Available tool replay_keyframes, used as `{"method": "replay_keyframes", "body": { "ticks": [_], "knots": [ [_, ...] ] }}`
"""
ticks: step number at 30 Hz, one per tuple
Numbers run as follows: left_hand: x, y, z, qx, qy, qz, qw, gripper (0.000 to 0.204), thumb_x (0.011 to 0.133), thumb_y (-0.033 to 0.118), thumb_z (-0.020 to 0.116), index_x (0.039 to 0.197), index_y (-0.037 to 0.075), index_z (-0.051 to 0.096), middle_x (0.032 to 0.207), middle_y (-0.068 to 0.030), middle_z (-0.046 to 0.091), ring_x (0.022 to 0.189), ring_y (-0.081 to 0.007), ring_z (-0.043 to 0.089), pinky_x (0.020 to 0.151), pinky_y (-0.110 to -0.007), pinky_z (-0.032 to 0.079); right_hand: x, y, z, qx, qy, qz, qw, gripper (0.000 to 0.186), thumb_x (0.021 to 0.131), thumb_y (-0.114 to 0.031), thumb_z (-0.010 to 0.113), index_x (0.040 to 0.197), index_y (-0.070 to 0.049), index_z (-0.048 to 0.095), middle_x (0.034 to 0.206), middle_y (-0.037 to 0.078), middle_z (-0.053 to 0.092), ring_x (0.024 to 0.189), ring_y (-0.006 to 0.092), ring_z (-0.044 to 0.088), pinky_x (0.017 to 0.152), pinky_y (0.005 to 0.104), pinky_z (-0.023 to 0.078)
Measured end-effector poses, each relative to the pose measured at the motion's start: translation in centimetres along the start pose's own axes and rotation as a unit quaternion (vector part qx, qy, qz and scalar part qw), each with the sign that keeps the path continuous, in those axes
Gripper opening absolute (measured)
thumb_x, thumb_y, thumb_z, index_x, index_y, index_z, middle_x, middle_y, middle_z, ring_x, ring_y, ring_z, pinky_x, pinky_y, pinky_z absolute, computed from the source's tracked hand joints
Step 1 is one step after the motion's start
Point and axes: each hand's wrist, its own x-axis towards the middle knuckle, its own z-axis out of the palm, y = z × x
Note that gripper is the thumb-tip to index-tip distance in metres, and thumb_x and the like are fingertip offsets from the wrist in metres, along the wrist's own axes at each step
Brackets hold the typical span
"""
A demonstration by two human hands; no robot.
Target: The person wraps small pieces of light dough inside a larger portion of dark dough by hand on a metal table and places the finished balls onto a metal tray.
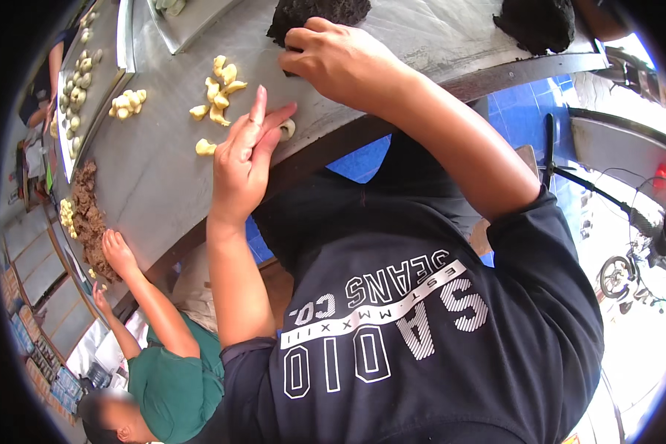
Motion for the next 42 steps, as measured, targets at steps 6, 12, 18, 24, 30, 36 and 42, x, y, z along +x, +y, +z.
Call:
{"method": "replay_keyframes", "body": {
  "ticks": [6,12,18,24,30,36,42],
  "knots": [
    [-1.1,-1.6,-0.4,-0.114,0.013,-0.054,0.992,0.052,0.103,-0.004,0.081,0.154,0.003,0.072,0.111,-0.0050,0.083,0.110,-0.0137,0.077,0.096,-0.028,0.063,-3.1,-3.3,-4.4,0.166,-0.050,-0.023,0.985,0.011,0.088,-0.015,0.074,0.094,-0.010,0.081,0.106,0.004,0.071,0.111,0.0264,0.072,0.090,0.0400,0.066],
    [-2.4,-1.3,1.4,-0.034,0.092,-0.031,0.995,0.047,0.100,-0.001,0.084,0.146,0.003,0.077,0.118,-0.0077,0.087,0.099,-0.0189,0.078,0.101,-0.035,0.063,-6.5,-0.1,-5.7,0.140,0.042,0.110,0.983,0.039,0.082,0.007,0.073,0.119,-0.003,0.080,0.127,0.013,0.075,0.122,0.0362,0.072,0.103,0.0453,0.061],
    [-1.7,0.6,2.5,0.167,0.081,0.004,0.983,0.047,0.109,0.006,0.077,0.154,-0.003,0.069,0.146,-0.0152,0.080,0.149,-0.0262,0.066,0.125,-0.044,0.050,-5.6,-0.5,-5.5,0.160,-0.062,0.001,0.985,0.038,0.088,0.005,0.075,0.124,-0.004,0.081,0.135,0.013,0.075,0.127,0.0366,0.072,0.102,0.0457,0.062],
    [-3.7,0.1,1.1,-0.054,0.134,-0.022,0.989,0.037,0.096,-0.004,0.086,0.132,0.001,0.078,0.159,-0.0172,0.067,0.128,-0.0320,0.079,0.118,-0.047,0.060,-5.1,-1.1,-5.1,0.097,-0.010,0.098,0.990,0.039,0.087,-0.010,0.087,0.125,-0.012,0.083,0.138,0.007,0.074,0.126,0.0319,0.070,0.106,0.0421,0.060],
    [-1.4,0.0,0.3,0.262,0.078,0.113,0.955,0.014,0.099,-0.001,0.084,0.110,0.002,0.076,0.130,-0.0108,0.073,0.106,-0.0225,0.078,0.088,-0.041,0.065,-5.2,1.0,-4.4,0.011,0.016,0.069,0.997,0.029,0.086,-0.017,0.087,0.114,-0.012,0.087,0.134,0.004,0.078,0.129,0.0292,0.068,0.109,0.0415,0.059],
    [2.7,1.6,-2.3,0.057,-0.044,-0.120,0.990,0.019,0.109,0.017,0.079,0.119,0.007,0.067,0.108,-0.0080,0.072,0.087,-0.0137,0.069,0.078,-0.032,0.058,-5.4,0.0,-5.6,0.050,0.029,0.051,0.997,0.027,0.082,-0.008,0.080,0.108,-0.011,0.087,0.134,0.005,0.077,0.132,0.0321,0.067,0.109,0.0438,0.060],
    [4.5,0.9,1.2,0.432,-0.011,0.037,0.901,0.022,0.113,0.027,0.067,0.103,0.008,0.066,0.089,-0.0148,0.080,0.085,-0.0381,0.080,0.071,-0.054,0.059,-3.5,1.5,-5.2,0.030,0.012,0.039,0.999,0.011,0.090,-0.016,0.070,0.093,-0.007,0.076,0.113,0.011,0.070,0.113,0.0328,0.069,0.090,0.0410,0.062]
  ]
}}
